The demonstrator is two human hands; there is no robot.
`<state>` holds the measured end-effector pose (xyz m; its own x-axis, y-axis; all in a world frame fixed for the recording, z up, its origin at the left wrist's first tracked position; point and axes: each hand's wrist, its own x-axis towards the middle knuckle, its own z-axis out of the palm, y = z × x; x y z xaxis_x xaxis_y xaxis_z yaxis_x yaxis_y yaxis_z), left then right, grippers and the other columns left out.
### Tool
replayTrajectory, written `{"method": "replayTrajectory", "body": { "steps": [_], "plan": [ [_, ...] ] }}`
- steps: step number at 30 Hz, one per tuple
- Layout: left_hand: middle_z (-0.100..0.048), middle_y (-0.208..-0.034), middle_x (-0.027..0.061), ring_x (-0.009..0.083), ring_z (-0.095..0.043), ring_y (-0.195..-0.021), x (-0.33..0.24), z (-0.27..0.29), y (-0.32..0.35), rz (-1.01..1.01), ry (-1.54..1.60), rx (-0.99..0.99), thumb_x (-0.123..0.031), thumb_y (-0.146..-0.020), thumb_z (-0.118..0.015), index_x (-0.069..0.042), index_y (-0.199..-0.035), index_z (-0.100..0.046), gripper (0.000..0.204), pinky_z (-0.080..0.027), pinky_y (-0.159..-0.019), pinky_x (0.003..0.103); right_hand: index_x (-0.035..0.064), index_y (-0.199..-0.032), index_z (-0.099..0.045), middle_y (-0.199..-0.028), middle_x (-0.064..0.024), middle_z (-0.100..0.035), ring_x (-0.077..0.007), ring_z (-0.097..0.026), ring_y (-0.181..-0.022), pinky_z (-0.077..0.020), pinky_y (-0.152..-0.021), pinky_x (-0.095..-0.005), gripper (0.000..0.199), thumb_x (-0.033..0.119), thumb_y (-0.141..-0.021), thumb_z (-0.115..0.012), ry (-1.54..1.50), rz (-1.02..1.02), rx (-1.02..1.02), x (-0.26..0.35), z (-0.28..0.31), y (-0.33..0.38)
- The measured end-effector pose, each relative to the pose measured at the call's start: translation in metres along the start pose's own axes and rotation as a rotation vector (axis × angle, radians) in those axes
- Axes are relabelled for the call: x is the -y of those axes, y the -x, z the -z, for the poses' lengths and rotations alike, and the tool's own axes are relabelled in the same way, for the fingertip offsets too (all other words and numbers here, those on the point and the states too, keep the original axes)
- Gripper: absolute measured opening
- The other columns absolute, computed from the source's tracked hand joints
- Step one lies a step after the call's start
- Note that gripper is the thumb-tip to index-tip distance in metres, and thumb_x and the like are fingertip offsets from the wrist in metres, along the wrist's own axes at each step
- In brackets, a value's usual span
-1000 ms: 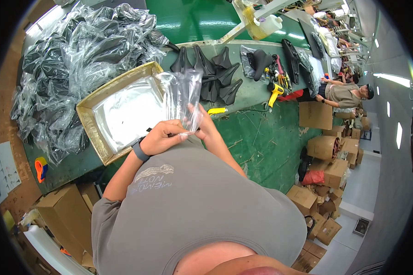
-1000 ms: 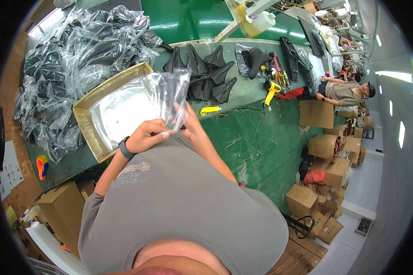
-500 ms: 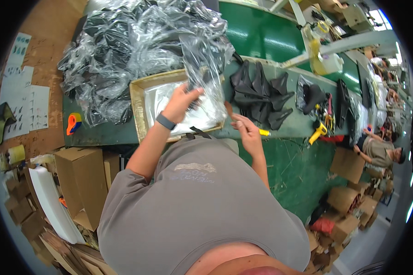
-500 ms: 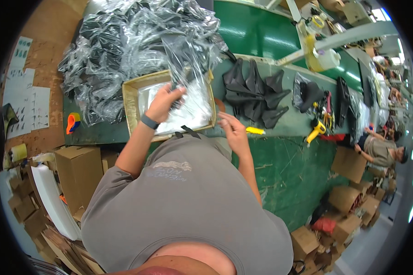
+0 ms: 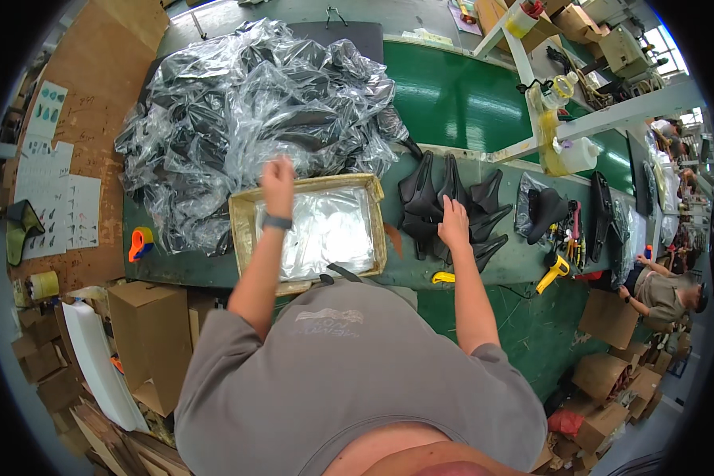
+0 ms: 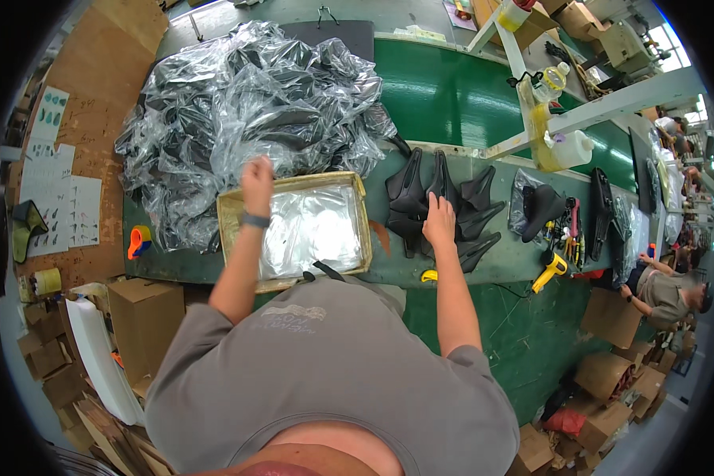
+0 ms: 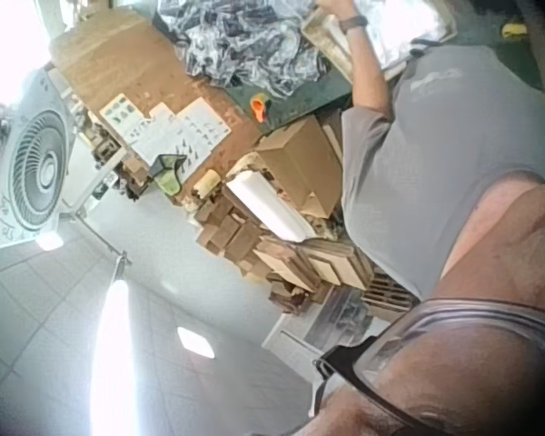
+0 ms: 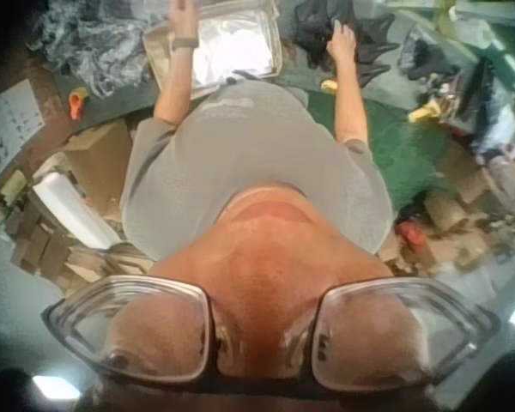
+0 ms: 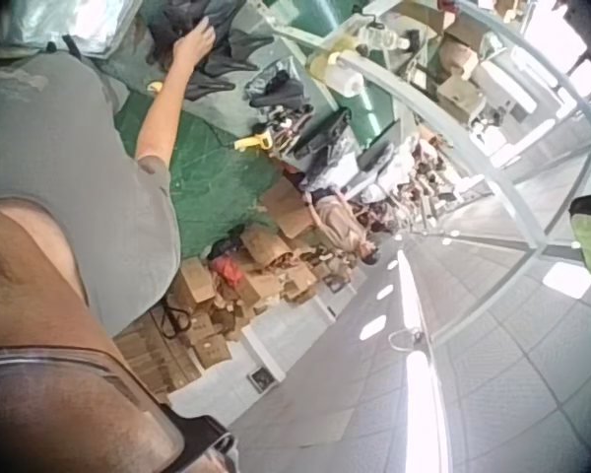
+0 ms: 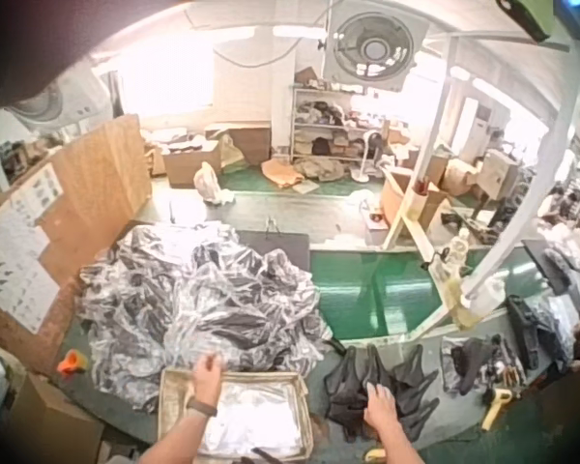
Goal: The recorder is seen putting bicycle seats into plastic bags and then placing them into a cardboard box for shipping.
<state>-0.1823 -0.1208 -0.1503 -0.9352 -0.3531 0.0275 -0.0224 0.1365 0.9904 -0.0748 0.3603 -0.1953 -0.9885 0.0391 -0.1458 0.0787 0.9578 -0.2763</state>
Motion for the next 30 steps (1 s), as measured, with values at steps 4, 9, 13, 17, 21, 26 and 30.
{"method": "replayTrajectory", "body": {
  "steps": [4,9,13,17,21,26,30],
  "plan": [
    [-0.076,-0.084,0.0080,0.0168,-0.072,-0.078,0.044,-0.062,0.111,0.273,-0.183,0.490,-0.025,-0.105,-0.069,-0.002,-0.102,-0.075,0.024,-0.055,-0.074,0.033,0.0132,-0.163,-0.043,-0.152,-0.0185,-0.054,-0.0408,-0.056,-0.138,-0.0362,-0.122,-0.0605,0.085,0.006,-0.086,-0.078,0.312,-0.051,0.202,-0.007,-0.022,-0.027],
    [-0.081,-0.098,0.0127,0.0343,-0.077,-0.091,0.053,-0.100,0.156,0.112,-0.506,0.823,-0.029,-0.099,-0.071,-0.008,-0.104,-0.078,0.023,-0.060,-0.081,0.046,0.0220,-0.164,-0.041,-0.142,-0.0160,-0.057,-0.0377,-0.062,-0.129,-0.0471,-0.108,-0.0546,0.097,0.012,-0.080,-0.087,0.348,-0.052,0.376,-0.020,-0.029,-0.031],
    [-0.078,-0.094,0.0163,0.0404,-0.075,-0.091,0.104,-0.110,0.168,-0.037,-0.868,0.823,-0.038,-0.094,-0.078,-0.007,-0.098,-0.072,0.031,-0.058,-0.079,0.051,0.0183,-0.161,-0.046,-0.125,-0.0132,-0.069,-0.0339,-0.065,-0.121,-0.0477,-0.099,-0.0511,0.091,0.016,-0.080,-0.087,0.412,0.082,0.232,-0.017,-0.025,0.003],
    [-0.076,-0.093,0.0183,0.0401,-0.074,-0.093,0.191,-0.102,0.167,0.089,-0.936,0.800,-0.042,-0.094,-0.079,-0.007,-0.097,-0.071,0.036,-0.057,-0.083,0.052,0.0144,-0.133,-0.065,-0.113,-0.0093,-0.074,-0.0330,-0.068,-0.114,-0.0504,-0.097,-0.0486,0.060,0.029,-0.081,-0.090,0.260,0.057,0.201,-0.007,-0.043,0.059],
    [-0.078,-0.099,0.0178,0.0402,-0.074,-0.093,0.186,-0.095,0.172,0.073,-0.917,0.690,-0.027,-0.106,-0.063,-0.007,-0.107,-0.077,0.024,-0.058,-0.085,0.051,0.0087,-0.127,-0.067,-0.119,-0.0199,-0.064,-0.0455,-0.072,-0.099,-0.0570,-0.089,-0.0584,0.038,0.027,-0.095,-0.079,-0.021,-0.111,0.186,0.026,-0.071,0.113],
    [-0.077,-0.099,0.0179,0.0307,-0.076,-0.087,0.155,-0.084,0.185,0.324,-0.512,0.573,-0.022,-0.109,-0.058,-0.002,-0.111,-0.075,0.026,-0.063,-0.077,0.043,0.0074,-0.130,-0.069,-0.105,-0.0229,-0.068,-0.0499,-0.072,-0.097,-0.0566,-0.088,-0.0608,0.032,0.024,-0.103,-0.067,-0.336,-0.338,-0.111,0.037,-0.115,0.184],
    [-0.072,-0.095,0.0119,0.0212,-0.075,-0.084,0.142,-0.046,0.185,0.676,0.030,0.386,-0.020,-0.110,-0.056,0.001,-0.107,-0.070,0.025,-0.064,-0.071,0.037,0.0077,-0.135,-0.065,-0.086,-0.0077,-0.063,-0.0165,-0.051,-0.052,-0.0385,-0.044,-0.0335,0.032,0.028,-0.114,-0.052,-1.411,-0.908,0.223,0.032,-0.086,0.216]
  ]
}}
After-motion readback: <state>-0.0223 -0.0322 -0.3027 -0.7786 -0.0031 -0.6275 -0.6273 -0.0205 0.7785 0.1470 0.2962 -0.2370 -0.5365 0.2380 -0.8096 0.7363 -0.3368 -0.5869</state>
